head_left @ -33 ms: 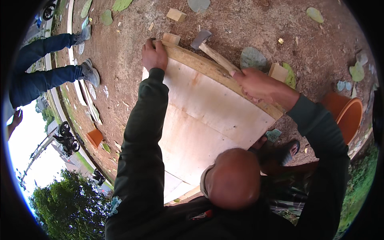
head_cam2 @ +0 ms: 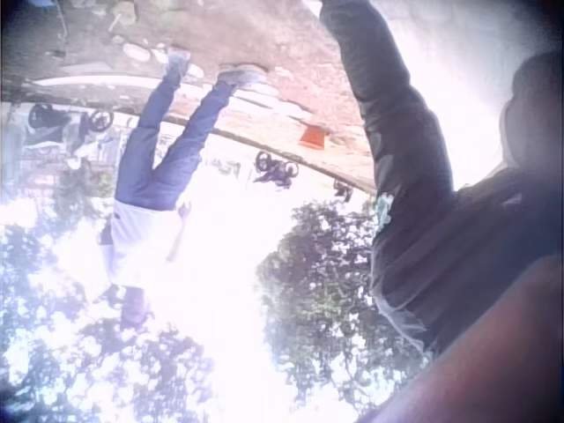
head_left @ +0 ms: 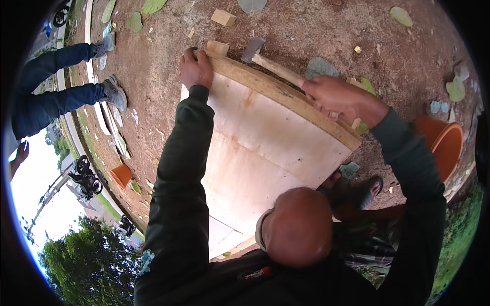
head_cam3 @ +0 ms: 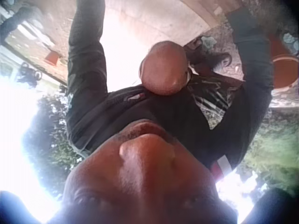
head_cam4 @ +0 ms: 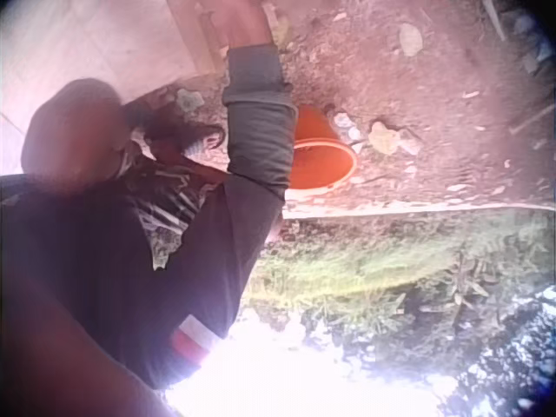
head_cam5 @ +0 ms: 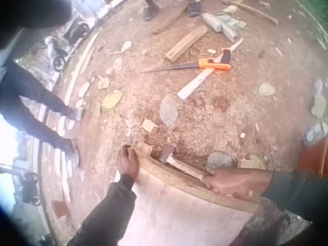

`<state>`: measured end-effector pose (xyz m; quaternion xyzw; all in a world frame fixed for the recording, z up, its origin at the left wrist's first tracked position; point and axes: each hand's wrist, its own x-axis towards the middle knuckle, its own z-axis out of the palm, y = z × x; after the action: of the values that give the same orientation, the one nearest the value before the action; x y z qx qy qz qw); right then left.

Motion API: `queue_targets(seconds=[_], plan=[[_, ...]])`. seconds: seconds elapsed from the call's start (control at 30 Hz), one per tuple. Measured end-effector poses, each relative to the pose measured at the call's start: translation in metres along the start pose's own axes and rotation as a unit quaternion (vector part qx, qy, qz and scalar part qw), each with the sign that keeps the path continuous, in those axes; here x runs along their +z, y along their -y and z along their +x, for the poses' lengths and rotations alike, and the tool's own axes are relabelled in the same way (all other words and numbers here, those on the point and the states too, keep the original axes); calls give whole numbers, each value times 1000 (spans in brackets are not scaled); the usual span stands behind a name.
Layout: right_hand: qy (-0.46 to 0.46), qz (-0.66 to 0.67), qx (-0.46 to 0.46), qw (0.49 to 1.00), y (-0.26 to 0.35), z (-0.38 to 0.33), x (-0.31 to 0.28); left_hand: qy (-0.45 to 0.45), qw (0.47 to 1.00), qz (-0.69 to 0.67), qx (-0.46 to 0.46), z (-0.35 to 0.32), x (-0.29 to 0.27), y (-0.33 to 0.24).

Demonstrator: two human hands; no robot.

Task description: The person hammers nails into wooden strips to attach them to a large plywood sheet, forming a frame. They repeatedly pick nails from an orange bucket and drive them in with a hammer while working outdoors on a dirt ground.

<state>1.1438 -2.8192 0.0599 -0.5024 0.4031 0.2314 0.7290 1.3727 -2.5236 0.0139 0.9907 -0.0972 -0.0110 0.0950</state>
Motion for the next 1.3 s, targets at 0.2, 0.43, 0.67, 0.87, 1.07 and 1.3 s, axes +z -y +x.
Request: queue_targets(seconds=[0.2, 0.43, 0.67, 0.87, 1.07, 1.3], plan=[[-136, 130, -58, 980, -13, 2, 8, 9, 1000, 8, 14, 5, 7, -16], [-71, 6, -72, 995, 4, 8, -21, 3, 1000, -6, 12, 1, 5, -12], [36, -140, 7, 989, 33, -11, -14, -4, 1000, -25, 16, 11, 3, -12], [131, -163, 45, 977, 30, -22, 10, 6, 1000, -12, 8, 4, 3, -1], [-53, 60, -11, 997, 20, 10, -16, 12, 1000, -10, 11, 10, 6, -9], [-35, -52, 9, 998, 21, -26, -10, 6, 1000, -3, 7, 13, 4, -9]])
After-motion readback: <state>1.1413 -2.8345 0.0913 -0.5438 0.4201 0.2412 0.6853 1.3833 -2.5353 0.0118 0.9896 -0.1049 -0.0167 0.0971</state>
